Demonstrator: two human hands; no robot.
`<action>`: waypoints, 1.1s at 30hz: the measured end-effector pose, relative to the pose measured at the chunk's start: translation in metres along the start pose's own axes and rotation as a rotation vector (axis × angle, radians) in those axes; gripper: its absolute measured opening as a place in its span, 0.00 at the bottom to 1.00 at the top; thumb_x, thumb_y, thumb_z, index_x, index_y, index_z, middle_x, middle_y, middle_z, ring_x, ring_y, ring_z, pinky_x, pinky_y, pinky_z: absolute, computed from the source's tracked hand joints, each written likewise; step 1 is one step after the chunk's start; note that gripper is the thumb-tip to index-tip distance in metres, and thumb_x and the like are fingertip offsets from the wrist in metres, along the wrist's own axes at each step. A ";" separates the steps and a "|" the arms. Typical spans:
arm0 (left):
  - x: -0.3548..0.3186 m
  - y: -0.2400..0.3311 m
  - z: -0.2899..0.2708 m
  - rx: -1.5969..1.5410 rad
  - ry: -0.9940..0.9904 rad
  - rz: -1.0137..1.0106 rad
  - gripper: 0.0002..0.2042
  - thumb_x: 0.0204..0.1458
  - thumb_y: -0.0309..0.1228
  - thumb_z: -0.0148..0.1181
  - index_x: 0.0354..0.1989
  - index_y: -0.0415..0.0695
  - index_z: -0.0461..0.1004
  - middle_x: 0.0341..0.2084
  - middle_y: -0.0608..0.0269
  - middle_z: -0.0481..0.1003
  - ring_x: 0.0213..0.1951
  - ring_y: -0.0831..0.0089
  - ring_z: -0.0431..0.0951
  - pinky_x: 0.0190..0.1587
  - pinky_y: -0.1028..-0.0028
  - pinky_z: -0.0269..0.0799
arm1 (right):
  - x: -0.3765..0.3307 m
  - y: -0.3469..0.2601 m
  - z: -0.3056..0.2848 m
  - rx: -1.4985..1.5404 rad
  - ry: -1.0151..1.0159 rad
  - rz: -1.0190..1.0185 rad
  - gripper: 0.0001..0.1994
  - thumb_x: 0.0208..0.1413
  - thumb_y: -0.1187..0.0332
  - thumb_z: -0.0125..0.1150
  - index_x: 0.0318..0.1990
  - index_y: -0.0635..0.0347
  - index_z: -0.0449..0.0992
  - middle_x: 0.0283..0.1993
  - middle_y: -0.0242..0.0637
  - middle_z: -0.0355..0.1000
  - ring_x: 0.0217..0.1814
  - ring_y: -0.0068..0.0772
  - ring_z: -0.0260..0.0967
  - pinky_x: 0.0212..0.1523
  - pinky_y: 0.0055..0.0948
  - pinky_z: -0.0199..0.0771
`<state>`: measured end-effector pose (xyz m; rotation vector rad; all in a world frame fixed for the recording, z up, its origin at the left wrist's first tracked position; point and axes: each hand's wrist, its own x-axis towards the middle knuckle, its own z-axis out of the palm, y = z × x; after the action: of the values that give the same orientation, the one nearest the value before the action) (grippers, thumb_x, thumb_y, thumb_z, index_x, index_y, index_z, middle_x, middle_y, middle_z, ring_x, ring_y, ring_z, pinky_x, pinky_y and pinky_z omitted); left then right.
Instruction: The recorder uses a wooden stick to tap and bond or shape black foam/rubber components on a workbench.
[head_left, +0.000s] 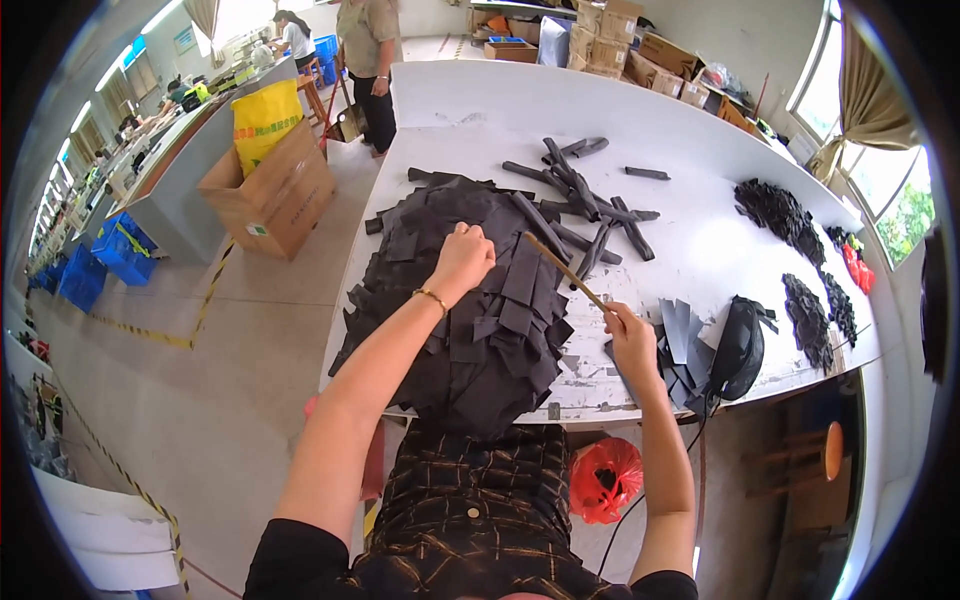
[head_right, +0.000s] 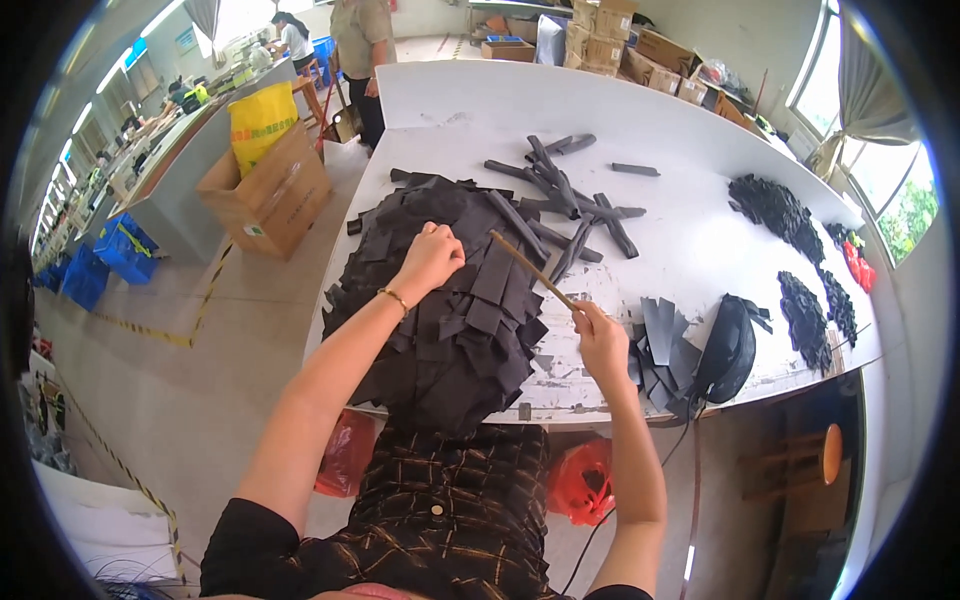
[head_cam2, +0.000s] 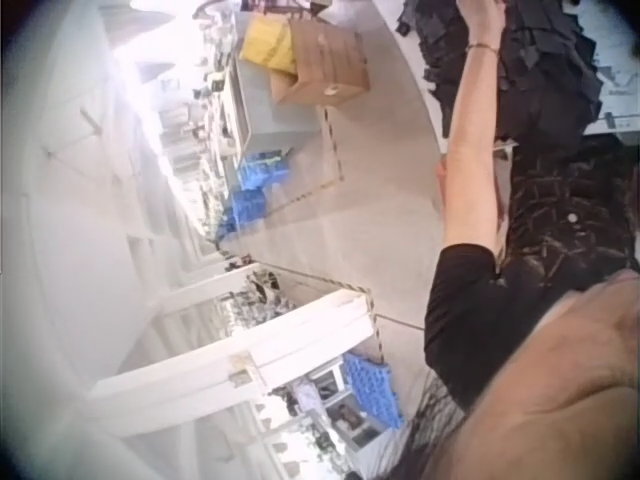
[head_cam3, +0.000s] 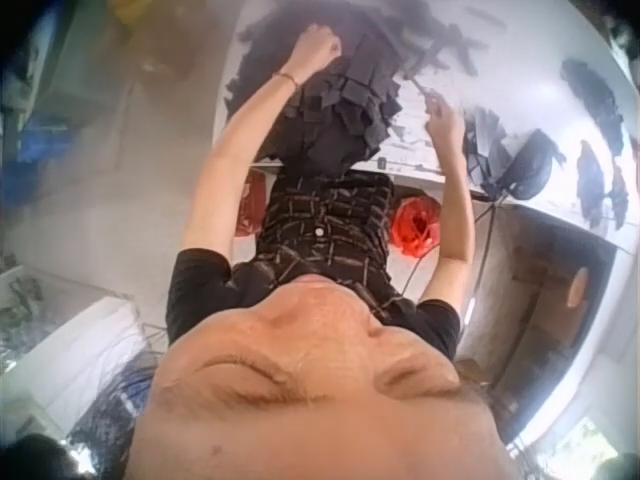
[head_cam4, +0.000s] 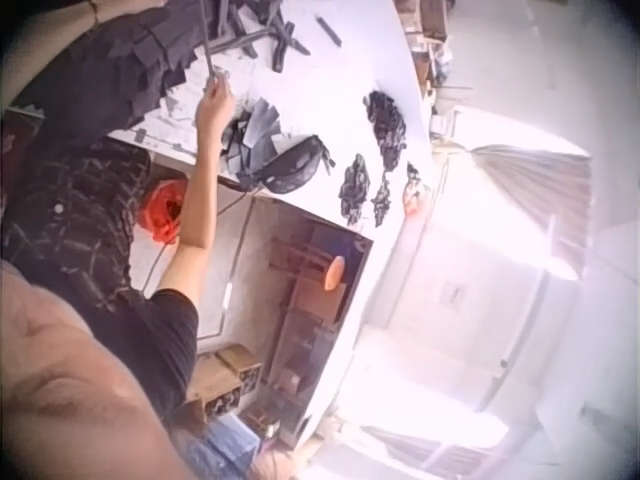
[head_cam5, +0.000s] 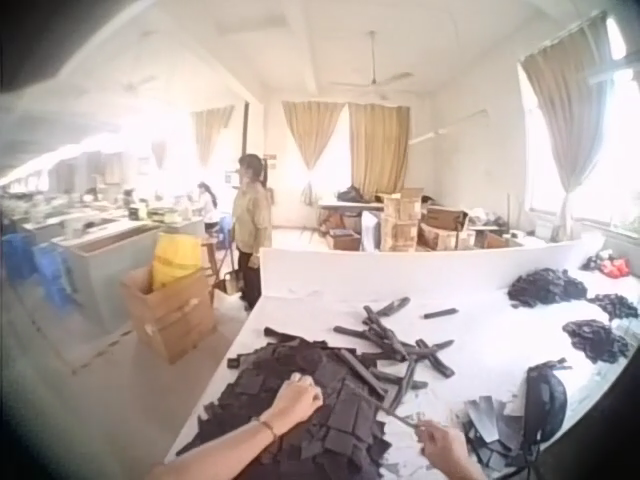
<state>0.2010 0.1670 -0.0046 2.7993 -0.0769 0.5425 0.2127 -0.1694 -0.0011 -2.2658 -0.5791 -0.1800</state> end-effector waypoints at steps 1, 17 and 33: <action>0.001 -0.003 0.001 -0.045 0.002 -0.022 0.07 0.44 0.34 0.69 0.30 0.48 0.80 0.36 0.62 0.73 0.48 0.59 0.69 0.50 0.63 0.69 | -0.004 0.000 -0.009 -0.002 0.009 -0.028 0.09 0.60 0.67 0.56 0.45 0.57 0.78 0.27 0.45 0.74 0.28 0.48 0.72 0.32 0.39 0.69; -0.025 -0.005 -0.049 -0.377 0.001 0.079 0.04 0.49 0.28 0.64 0.33 0.45 0.81 0.41 0.68 0.73 0.52 0.64 0.65 0.60 0.66 0.59 | -0.017 -0.020 -0.037 -0.081 -0.098 -0.217 0.07 0.56 0.68 0.60 0.42 0.55 0.80 0.28 0.41 0.73 0.30 0.46 0.72 0.32 0.40 0.70; -0.091 0.111 -0.087 -0.079 0.270 0.496 0.07 0.46 0.29 0.66 0.34 0.47 0.78 0.50 0.62 0.68 0.61 0.60 0.62 0.62 0.58 0.56 | -0.044 -0.089 0.047 0.463 -0.309 -0.134 0.13 0.58 0.77 0.51 0.50 0.64 0.74 0.29 0.41 0.74 0.29 0.33 0.72 0.31 0.29 0.71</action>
<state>0.0736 0.0856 0.0681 2.5942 -0.7292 0.9984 0.1304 -0.0985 0.0116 -1.8134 -0.8388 0.2242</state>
